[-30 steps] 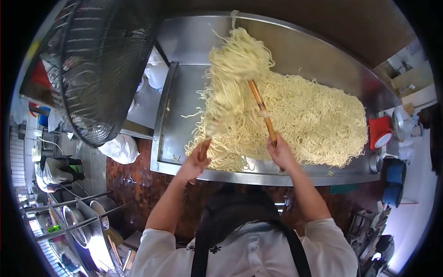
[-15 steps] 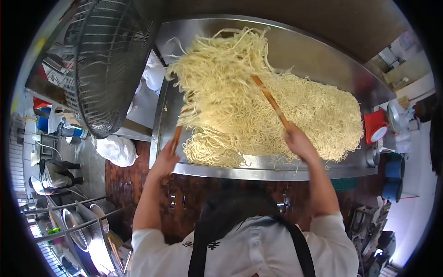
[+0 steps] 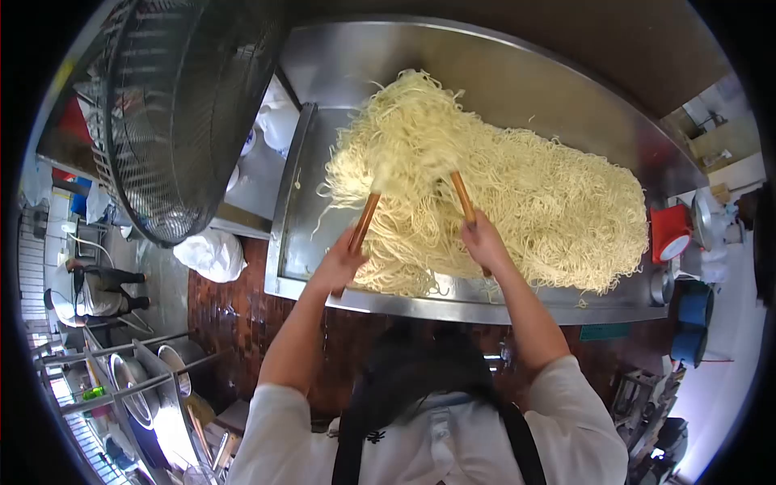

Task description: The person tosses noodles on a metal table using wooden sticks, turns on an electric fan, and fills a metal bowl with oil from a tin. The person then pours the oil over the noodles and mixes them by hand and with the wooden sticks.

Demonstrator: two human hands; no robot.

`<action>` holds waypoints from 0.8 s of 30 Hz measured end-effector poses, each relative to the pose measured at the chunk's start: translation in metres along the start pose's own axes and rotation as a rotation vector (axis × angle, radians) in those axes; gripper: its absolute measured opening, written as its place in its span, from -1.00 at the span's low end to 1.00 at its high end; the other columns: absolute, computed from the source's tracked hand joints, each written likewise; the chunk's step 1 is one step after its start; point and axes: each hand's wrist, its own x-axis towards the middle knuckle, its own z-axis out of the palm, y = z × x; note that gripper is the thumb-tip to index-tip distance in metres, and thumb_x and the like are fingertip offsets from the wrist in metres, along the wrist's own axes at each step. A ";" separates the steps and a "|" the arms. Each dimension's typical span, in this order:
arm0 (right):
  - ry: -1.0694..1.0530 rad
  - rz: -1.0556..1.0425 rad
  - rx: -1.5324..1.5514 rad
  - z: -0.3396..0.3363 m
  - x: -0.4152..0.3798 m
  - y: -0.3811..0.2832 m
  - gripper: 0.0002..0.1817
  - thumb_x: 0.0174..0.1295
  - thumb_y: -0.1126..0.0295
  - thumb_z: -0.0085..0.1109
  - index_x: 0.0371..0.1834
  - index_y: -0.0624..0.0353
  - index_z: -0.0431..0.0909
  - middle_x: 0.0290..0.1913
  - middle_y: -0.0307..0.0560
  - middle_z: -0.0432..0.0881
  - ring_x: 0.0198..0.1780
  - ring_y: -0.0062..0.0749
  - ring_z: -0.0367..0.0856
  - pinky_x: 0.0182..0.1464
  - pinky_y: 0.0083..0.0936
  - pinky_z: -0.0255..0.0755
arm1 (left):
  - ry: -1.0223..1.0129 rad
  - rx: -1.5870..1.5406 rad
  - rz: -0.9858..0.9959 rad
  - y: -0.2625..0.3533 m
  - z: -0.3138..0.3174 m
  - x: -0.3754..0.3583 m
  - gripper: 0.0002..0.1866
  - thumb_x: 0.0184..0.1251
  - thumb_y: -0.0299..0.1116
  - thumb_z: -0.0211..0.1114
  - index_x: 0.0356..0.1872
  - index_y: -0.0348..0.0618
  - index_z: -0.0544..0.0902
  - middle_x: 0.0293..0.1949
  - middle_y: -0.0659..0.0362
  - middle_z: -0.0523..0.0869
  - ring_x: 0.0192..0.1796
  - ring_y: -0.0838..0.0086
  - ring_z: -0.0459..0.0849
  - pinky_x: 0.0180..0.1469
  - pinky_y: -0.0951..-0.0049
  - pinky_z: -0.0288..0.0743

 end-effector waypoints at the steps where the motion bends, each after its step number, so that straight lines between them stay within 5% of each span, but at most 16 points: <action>1: 0.071 -0.047 -0.068 0.000 -0.022 0.023 -0.81 0.37 0.35 0.09 -0.08 0.22 0.44 -0.42 0.01 0.53 -0.43 -0.25 0.53 -0.35 -0.29 0.42 | -0.004 -0.040 -0.189 0.015 0.001 -0.021 -0.51 0.30 -0.54 0.25 0.26 -0.14 0.41 -0.49 0.32 0.40 -0.57 0.63 0.40 -0.57 0.54 0.32; 3: 0.065 0.003 -0.178 0.053 -0.045 0.123 -0.80 0.35 0.34 0.08 -0.07 0.21 0.43 -0.41 0.08 0.54 -0.42 -0.17 0.57 -0.34 -0.23 0.45 | -0.074 -0.069 -0.304 -0.046 0.021 -0.040 -0.35 0.29 -0.50 0.30 0.41 -0.20 0.29 -0.22 0.14 0.62 -0.31 0.43 0.59 -0.25 0.41 0.51; 4: 0.002 0.006 -0.140 0.063 -0.065 0.114 -0.80 0.33 0.34 0.10 -0.09 0.21 0.44 -0.42 0.07 0.54 -0.39 -0.19 0.59 -0.33 -0.22 0.46 | -0.027 -0.023 -0.062 -0.081 0.047 -0.041 -0.36 0.29 -0.51 0.28 0.40 -0.26 0.29 -0.19 0.13 0.63 -0.30 0.42 0.60 -0.23 0.39 0.52; 7: -0.095 0.055 -0.025 0.073 -0.054 0.043 -0.78 0.27 0.31 0.18 -0.15 0.19 0.46 -0.44 -0.03 0.53 -0.37 -0.28 0.58 -0.31 -0.24 0.48 | -0.006 -0.050 -0.278 -0.013 0.072 -0.006 -0.42 0.29 -0.43 0.29 0.33 -0.27 0.34 -0.30 0.16 0.60 -0.41 0.46 0.56 -0.38 0.39 0.43; 8: -0.105 0.054 0.023 0.058 -0.048 0.013 -0.79 0.27 0.31 0.19 -0.16 0.19 0.46 -0.45 -0.05 0.52 -0.38 -0.28 0.56 -0.31 -0.25 0.47 | 0.043 -0.050 -0.369 0.018 0.067 0.008 -0.42 0.29 -0.39 0.33 0.32 -0.18 0.36 -0.44 0.23 0.53 -0.58 0.51 0.50 -0.59 0.43 0.35; 9: -0.117 0.050 0.066 0.035 -0.039 -0.019 -0.79 0.27 0.32 0.20 -0.17 0.19 0.47 -0.47 -0.07 0.51 -0.39 -0.29 0.55 -0.32 -0.26 0.47 | 0.098 -0.077 -0.173 0.035 0.051 0.016 -0.43 0.30 -0.39 0.34 0.31 -0.17 0.37 -0.43 0.25 0.52 -0.60 0.54 0.48 -0.61 0.48 0.33; 12: 0.004 -0.035 0.122 -0.014 -0.037 -0.080 -0.78 0.30 0.34 0.18 -0.12 0.23 0.45 -0.42 -0.01 0.53 -0.37 -0.23 0.56 -0.30 -0.27 0.48 | 0.094 -0.312 -0.054 0.132 0.002 0.000 -0.50 0.31 -0.43 0.30 0.25 -0.15 0.39 -0.49 0.30 0.47 -0.69 0.64 0.35 -0.70 0.58 0.27; 14: 0.025 -0.066 0.034 -0.041 -0.036 -0.076 -0.76 0.31 0.36 0.17 -0.07 0.25 0.44 -0.36 0.05 0.56 -0.31 -0.17 0.58 -0.25 -0.25 0.50 | 0.056 -0.166 -0.057 0.107 -0.025 -0.003 -0.46 0.31 -0.44 0.29 0.31 -0.15 0.37 -0.51 0.31 0.45 -0.69 0.64 0.34 -0.69 0.57 0.25; 16: 0.032 -0.050 -0.112 -0.062 -0.047 -0.003 -0.71 0.30 0.38 0.17 0.01 0.27 0.42 -0.24 0.15 0.61 -0.22 -0.03 0.62 -0.14 -0.18 0.50 | 0.007 -0.025 -0.163 0.053 -0.059 -0.034 -0.46 0.32 -0.46 0.29 0.32 -0.14 0.39 -0.48 0.32 0.45 -0.63 0.64 0.35 -0.63 0.55 0.24; 17: -0.046 -0.009 -0.239 -0.090 -0.071 0.014 -0.72 0.27 0.43 0.11 -0.01 0.34 0.45 -0.19 0.29 0.63 -0.12 0.18 0.63 -0.06 -0.07 0.49 | -0.020 -0.002 -0.273 0.028 -0.075 -0.068 -0.48 0.33 -0.48 0.29 0.31 -0.13 0.43 -0.45 0.32 0.44 -0.57 0.63 0.36 -0.57 0.53 0.26; 18: -0.078 -0.007 -0.328 -0.121 -0.106 0.027 -0.72 0.27 0.43 0.11 -0.01 0.34 0.46 -0.15 0.31 0.63 -0.09 0.25 0.61 -0.04 -0.04 0.48 | 0.039 -0.019 -0.506 0.037 -0.089 -0.110 -0.48 0.30 -0.47 0.30 0.29 -0.18 0.44 -0.47 0.29 0.42 -0.52 0.54 0.40 -0.47 0.40 0.36; 19: -0.153 0.141 -0.452 -0.154 -0.143 0.027 -0.72 0.26 0.41 0.12 -0.01 0.30 0.48 -0.14 0.31 0.63 -0.06 0.28 0.60 -0.05 -0.03 0.47 | -0.057 0.193 -0.430 0.006 -0.116 -0.146 -0.50 0.25 -0.47 0.32 0.24 -0.20 0.49 -0.45 0.23 0.47 -0.47 0.47 0.45 -0.38 0.32 0.42; 20: -0.210 0.284 -0.502 -0.184 -0.181 0.010 -0.72 0.24 0.41 0.15 0.00 0.24 0.49 -0.14 0.30 0.64 -0.06 0.27 0.62 -0.07 -0.03 0.47 | -0.042 0.284 -0.566 0.055 -0.121 -0.180 -0.53 0.21 -0.47 0.32 0.18 -0.20 0.53 -0.41 0.17 0.54 -0.41 0.46 0.52 -0.31 0.36 0.46; 21: -0.305 0.462 -0.532 -0.205 -0.209 -0.007 -0.71 0.23 0.41 0.15 0.01 0.20 0.50 -0.17 0.31 0.65 -0.07 0.26 0.63 -0.08 -0.01 0.47 | -0.104 0.278 -0.611 0.033 -0.141 -0.223 -0.54 0.21 -0.43 0.29 0.18 -0.21 0.54 -0.35 0.16 0.59 -0.33 0.50 0.55 -0.23 0.42 0.47; 24: -0.411 0.412 -0.389 -0.207 -0.241 0.005 -0.72 0.21 0.40 0.16 -0.04 0.25 0.52 -0.18 0.33 0.66 -0.07 0.27 0.63 -0.05 -0.02 0.46 | -0.168 0.465 -0.492 0.049 -0.121 -0.255 -0.58 0.27 -0.39 0.23 0.18 -0.16 0.51 -0.24 -0.13 0.69 -0.21 0.02 0.71 -0.16 0.09 0.54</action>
